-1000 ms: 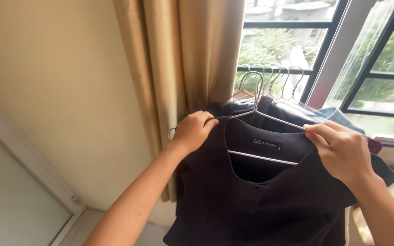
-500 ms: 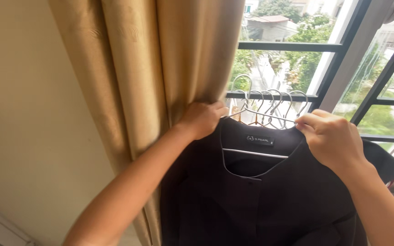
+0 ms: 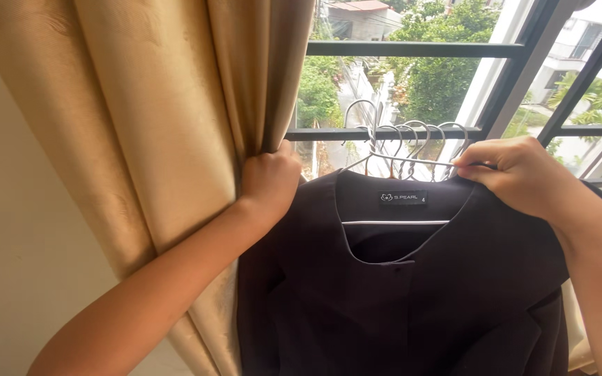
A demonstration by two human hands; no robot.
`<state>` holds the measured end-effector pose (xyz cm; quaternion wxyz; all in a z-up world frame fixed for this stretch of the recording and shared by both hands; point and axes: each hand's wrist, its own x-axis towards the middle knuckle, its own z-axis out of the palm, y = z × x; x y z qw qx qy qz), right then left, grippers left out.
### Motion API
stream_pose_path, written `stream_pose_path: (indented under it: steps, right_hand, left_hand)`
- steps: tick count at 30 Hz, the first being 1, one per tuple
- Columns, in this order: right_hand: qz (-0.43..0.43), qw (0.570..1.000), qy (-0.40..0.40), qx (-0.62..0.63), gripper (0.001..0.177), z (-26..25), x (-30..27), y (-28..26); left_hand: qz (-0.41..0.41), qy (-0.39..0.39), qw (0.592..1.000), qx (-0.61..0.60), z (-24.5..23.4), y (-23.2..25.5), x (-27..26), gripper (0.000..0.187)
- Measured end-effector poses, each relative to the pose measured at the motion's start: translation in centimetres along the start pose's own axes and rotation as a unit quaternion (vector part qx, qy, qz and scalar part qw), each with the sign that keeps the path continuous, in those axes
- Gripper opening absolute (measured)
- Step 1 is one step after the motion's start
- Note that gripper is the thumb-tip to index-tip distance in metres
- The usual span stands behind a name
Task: The person picks up various garments from a pile on a bed, places each on a hanger, and hangs them on a window-mounted rack. Items handled include a black shirt, white shirt, beige pants, yellow shirt, and blue shirt.
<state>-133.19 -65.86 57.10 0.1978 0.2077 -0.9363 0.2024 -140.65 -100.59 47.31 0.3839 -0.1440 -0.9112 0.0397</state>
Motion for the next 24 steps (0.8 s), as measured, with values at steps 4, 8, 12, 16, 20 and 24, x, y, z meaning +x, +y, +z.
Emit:
stream_pose_path:
  steps: [4,8,12,16,20,24]
  right_hand:
    - [0.029,0.999,-0.016,-0.041,0.013,0.3,-0.3,-0.6]
    - [0.015,0.999,-0.011,-0.027,0.015,0.7,-0.9,-0.5]
    - [0.002,1.0,-0.005,-0.016,0.014,1.4,-0.9,0.2]
    - [0.016,1.0,0.003,-0.023,0.016,0.4,-1.0,-0.6]
    - [0.031,0.998,-0.028,-0.039,0.016,-1.3,-0.4,-2.4]
    - [0.035,0.996,-0.039,-0.072,0.02,-2.5,1.5,-3.5]
  left_hand:
    - [0.024,-0.027,0.998,-0.049,-0.6,-0.1,-1.3,0.011]
    - [0.092,-0.044,0.966,-0.236,-1.6,0.2,-3.4,0.014]
    - [0.044,-0.056,0.967,-0.246,-1.8,1.5,-5.8,0.023]
    - [0.053,0.068,0.961,-0.263,-1.8,2.9,-7.0,0.04]
    - [0.012,0.136,0.923,-0.36,-1.8,3.4,-8.3,0.041]
    - [-0.032,0.099,0.924,-0.367,-1.2,3.0,-8.0,0.032]
